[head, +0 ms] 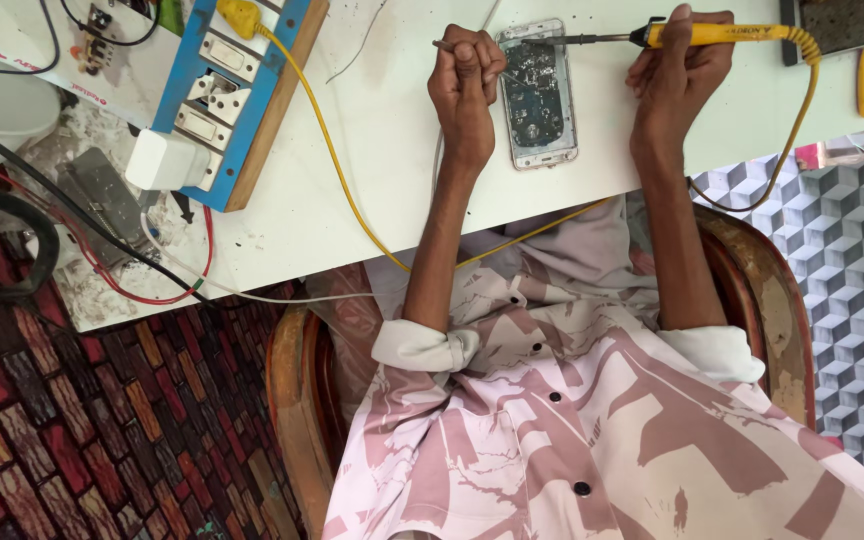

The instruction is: The person sits at a repair workbench holding a soldering iron in the right hand and a small tool in the left, soldering components on a disassembled smartphone motherboard lying on the desk. They reposition the board and continue applying the iron to different points on the board throughout the episode.

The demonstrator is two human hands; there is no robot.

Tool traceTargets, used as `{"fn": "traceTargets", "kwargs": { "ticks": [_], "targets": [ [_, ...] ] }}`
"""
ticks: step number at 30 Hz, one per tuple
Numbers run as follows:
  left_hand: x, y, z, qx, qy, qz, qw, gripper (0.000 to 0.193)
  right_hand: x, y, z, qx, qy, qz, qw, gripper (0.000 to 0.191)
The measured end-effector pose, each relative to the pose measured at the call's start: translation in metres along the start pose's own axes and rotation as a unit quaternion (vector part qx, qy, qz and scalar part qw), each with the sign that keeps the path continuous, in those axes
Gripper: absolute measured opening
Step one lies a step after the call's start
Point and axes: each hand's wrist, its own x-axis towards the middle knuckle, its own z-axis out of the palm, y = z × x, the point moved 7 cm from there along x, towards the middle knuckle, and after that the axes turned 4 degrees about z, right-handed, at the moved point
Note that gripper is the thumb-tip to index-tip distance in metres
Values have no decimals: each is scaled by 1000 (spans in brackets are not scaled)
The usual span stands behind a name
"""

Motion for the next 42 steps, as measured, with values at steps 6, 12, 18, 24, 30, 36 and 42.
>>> {"fn": "traceTargets", "kwargs": {
  "ticks": [6, 12, 18, 24, 30, 36, 42],
  "targets": [
    [1, 3, -3, 4, 3, 5, 1000, 40, -2, -4, 4, -7, -11, -6, 1000, 28],
    [1, 1, -1, 6, 3, 11, 1000, 40, 0, -1, -6, 19, 15, 8, 1000, 27],
    [1, 1, -2, 6, -3, 18, 1000, 39, -4, -2, 3, 11, -22, -7, 1000, 26],
    [2, 0, -1, 12, -7, 28, 1000, 39, -2, -4, -2, 19, -7, -8, 1000, 26],
    [1, 2, -1, 16, -13, 42, 999, 39, -4, -4, 0, 16, -17, -10, 1000, 26],
    [2, 1, 0, 16, -11, 38, 999, 39, -3, -5, 3, 7, -45, -29, 999, 26],
    [1, 2, -1, 17, -9, 31, 999, 39, -4, -5, 5, -11, -55, -26, 998, 27]
  ]
}}
